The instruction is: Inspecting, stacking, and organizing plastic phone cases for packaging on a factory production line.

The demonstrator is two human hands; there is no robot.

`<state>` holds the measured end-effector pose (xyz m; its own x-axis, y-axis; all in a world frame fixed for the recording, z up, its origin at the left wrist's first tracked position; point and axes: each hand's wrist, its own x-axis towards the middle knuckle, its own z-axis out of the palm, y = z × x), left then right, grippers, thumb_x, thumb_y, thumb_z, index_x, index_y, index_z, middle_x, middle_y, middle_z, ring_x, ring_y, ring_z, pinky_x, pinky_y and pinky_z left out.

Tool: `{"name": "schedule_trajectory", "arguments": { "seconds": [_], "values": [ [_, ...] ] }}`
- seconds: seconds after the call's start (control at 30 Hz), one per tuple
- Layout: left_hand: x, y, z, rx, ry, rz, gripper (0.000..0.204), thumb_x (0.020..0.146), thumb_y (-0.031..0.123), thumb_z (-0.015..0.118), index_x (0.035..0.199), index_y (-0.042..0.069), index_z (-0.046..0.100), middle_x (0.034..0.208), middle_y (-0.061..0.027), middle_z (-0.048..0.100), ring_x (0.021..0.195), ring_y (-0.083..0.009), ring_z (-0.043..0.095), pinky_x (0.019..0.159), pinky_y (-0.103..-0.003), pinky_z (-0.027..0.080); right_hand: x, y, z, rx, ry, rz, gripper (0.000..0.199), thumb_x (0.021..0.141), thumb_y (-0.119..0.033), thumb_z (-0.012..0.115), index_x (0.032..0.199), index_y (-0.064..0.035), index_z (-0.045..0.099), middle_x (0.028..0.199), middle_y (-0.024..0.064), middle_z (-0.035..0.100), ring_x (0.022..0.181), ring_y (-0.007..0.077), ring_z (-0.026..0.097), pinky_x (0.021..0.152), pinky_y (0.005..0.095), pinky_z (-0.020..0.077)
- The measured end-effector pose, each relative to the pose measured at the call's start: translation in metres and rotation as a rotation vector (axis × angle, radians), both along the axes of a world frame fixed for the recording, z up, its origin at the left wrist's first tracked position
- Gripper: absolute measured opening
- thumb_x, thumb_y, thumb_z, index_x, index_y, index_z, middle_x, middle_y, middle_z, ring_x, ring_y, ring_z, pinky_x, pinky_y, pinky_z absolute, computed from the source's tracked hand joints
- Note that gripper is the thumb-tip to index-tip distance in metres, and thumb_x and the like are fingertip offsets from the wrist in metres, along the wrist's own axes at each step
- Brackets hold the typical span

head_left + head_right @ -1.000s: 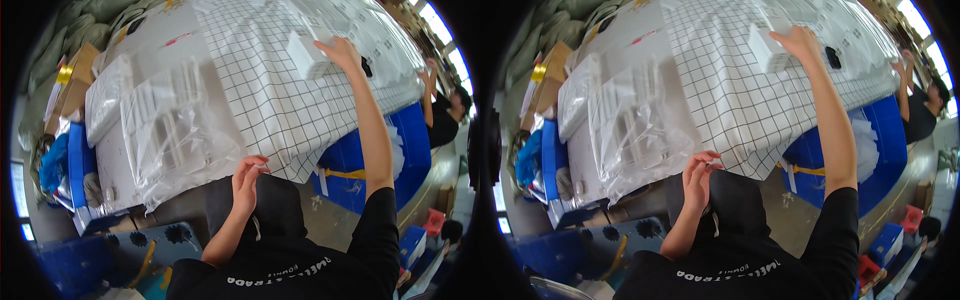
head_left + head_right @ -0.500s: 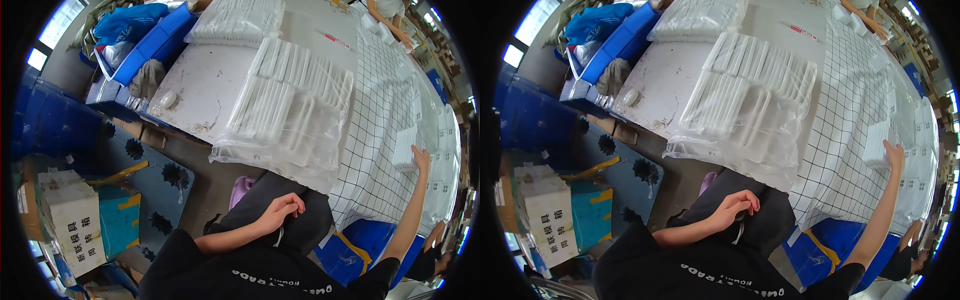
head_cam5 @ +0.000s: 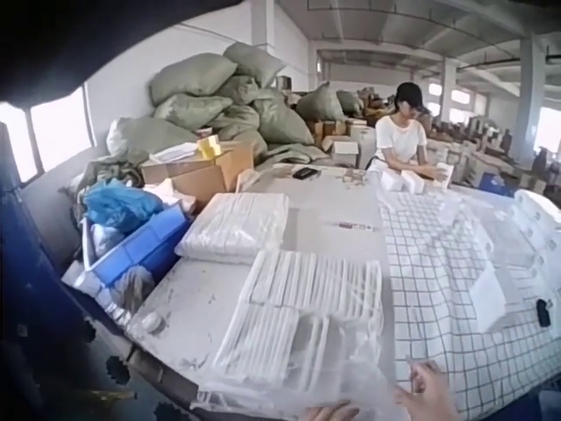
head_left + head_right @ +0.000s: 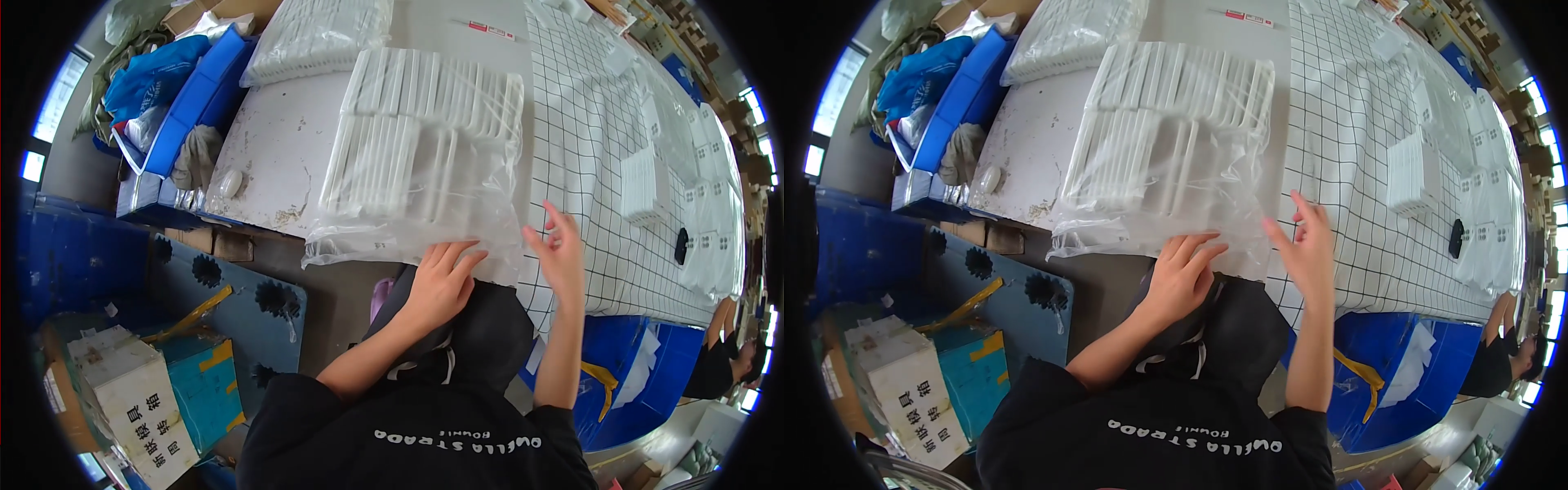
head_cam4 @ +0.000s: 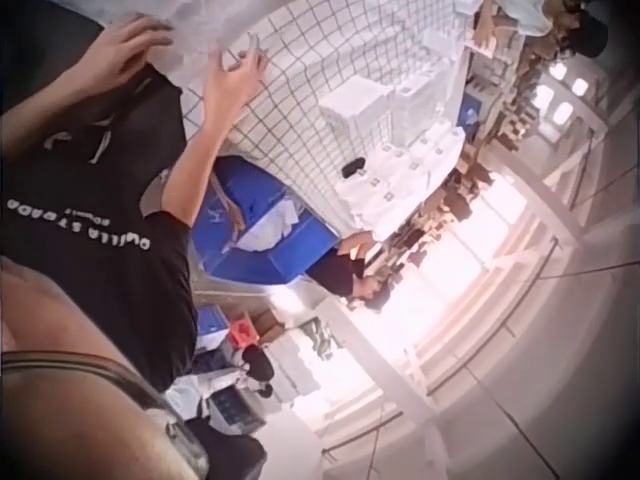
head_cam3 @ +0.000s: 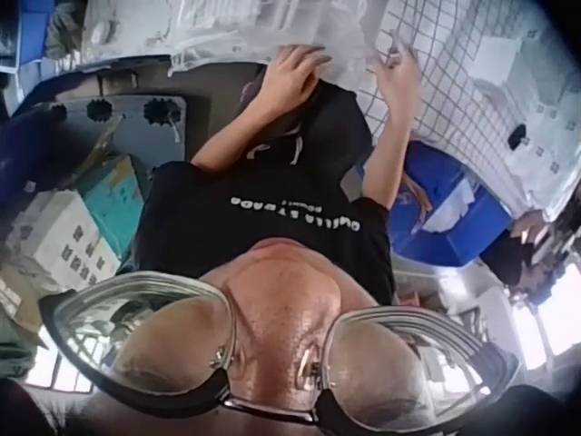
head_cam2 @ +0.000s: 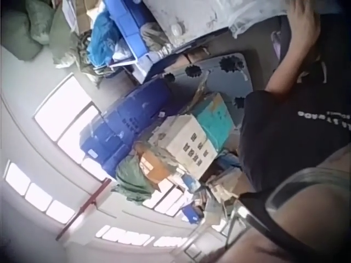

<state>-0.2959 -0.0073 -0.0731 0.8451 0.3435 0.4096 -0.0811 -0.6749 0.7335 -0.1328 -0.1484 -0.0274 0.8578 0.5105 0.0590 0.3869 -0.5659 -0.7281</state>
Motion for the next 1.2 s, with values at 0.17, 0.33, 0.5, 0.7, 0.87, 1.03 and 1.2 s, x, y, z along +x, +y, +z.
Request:
{"name": "schedule_trajectory", "arguments": {
  "seconds": [0.17,0.33,0.5,0.7,0.87,1.03,1.2],
  "values": [
    [0.013,-0.010,-0.005,0.310,0.059,0.120,0.047,0.069,0.003,0.067,0.115,0.010,0.064,0.125,-0.0116,0.056,0.112,-0.0317,0.052,0.093,-0.047,0.040,-0.025,0.020,-0.022,-0.094,-0.204,0.020,0.033,0.084,-0.024,0.072,0.106,-0.0004,0.066,0.084,0.0062,0.053,0.065,0.0147,0.047,0.058,0.0266,0.0405],
    [0.017,0.002,0.007,0.479,0.146,0.281,0.050,0.071,0.014,0.071,0.120,0.012,0.061,0.137,-0.0152,0.048,0.125,-0.0341,0.044,0.105,-0.054,0.029,-0.024,0.021,-0.010,0.268,0.136,-0.006,0.026,0.085,-0.024,0.070,0.085,0.0018,0.066,0.075,0.0060,0.053,0.061,0.0140,0.046,0.054,0.0281,0.0373],
    [0.028,0.030,0.019,0.662,0.196,0.250,0.050,0.073,0.028,0.071,0.120,0.013,0.061,0.144,-0.0176,0.040,0.134,-0.0375,0.035,0.112,-0.060,0.016,-0.026,0.029,0.007,0.453,0.140,-0.029,0.028,0.088,-0.022,0.067,0.074,0.0025,0.064,0.068,0.0057,0.052,0.057,0.0132,0.044,0.052,0.0285,0.0346],
    [0.061,0.035,0.021,0.810,0.289,0.305,0.054,0.075,0.039,0.068,0.122,0.013,0.061,0.145,-0.0196,0.039,0.139,-0.0430,0.028,0.107,-0.071,0.014,-0.031,0.034,0.004,0.466,0.101,-0.009,0.026,0.091,-0.017,0.063,0.075,0.0023,0.066,0.072,0.0030,0.053,0.059,0.0098,0.045,0.053,0.0242,0.0346],
    [0.063,0.050,0.010,0.844,0.422,0.281,0.058,0.075,0.037,0.068,0.127,0.012,0.059,0.144,-0.0201,0.042,0.139,-0.0436,0.027,0.103,-0.076,0.015,-0.033,0.029,0.003,0.503,0.094,-0.027,0.026,0.091,-0.017,0.064,0.075,0.0025,0.067,0.071,0.0038,0.052,0.058,0.0100,0.045,0.053,0.0252,0.0343],
    [0.047,0.085,0.006,0.798,0.384,0.409,0.062,0.074,0.038,0.070,0.129,0.013,0.059,0.142,-0.0204,0.044,0.140,-0.0459,0.026,0.105,-0.072,0.018,-0.037,0.030,0.007,0.541,0.117,-0.028,0.024,0.090,-0.014,0.064,0.074,0.0025,0.067,0.070,0.0047,0.051,0.057,0.0106,0.044,0.052,0.0260,0.0334],
    [0.040,0.086,0.030,0.612,0.461,0.233,0.058,0.077,0.038,0.067,0.126,0.008,0.061,0.143,-0.0194,0.043,0.138,-0.0487,0.026,0.108,-0.066,0.021,-0.040,0.037,0.008,0.561,0.081,0.010,0.021,0.090,-0.012,0.065,0.074,0.0023,0.067,0.070,0.0050,0.052,0.056,0.0108,0.044,0.051,0.0261,0.0330]
  ]
}}
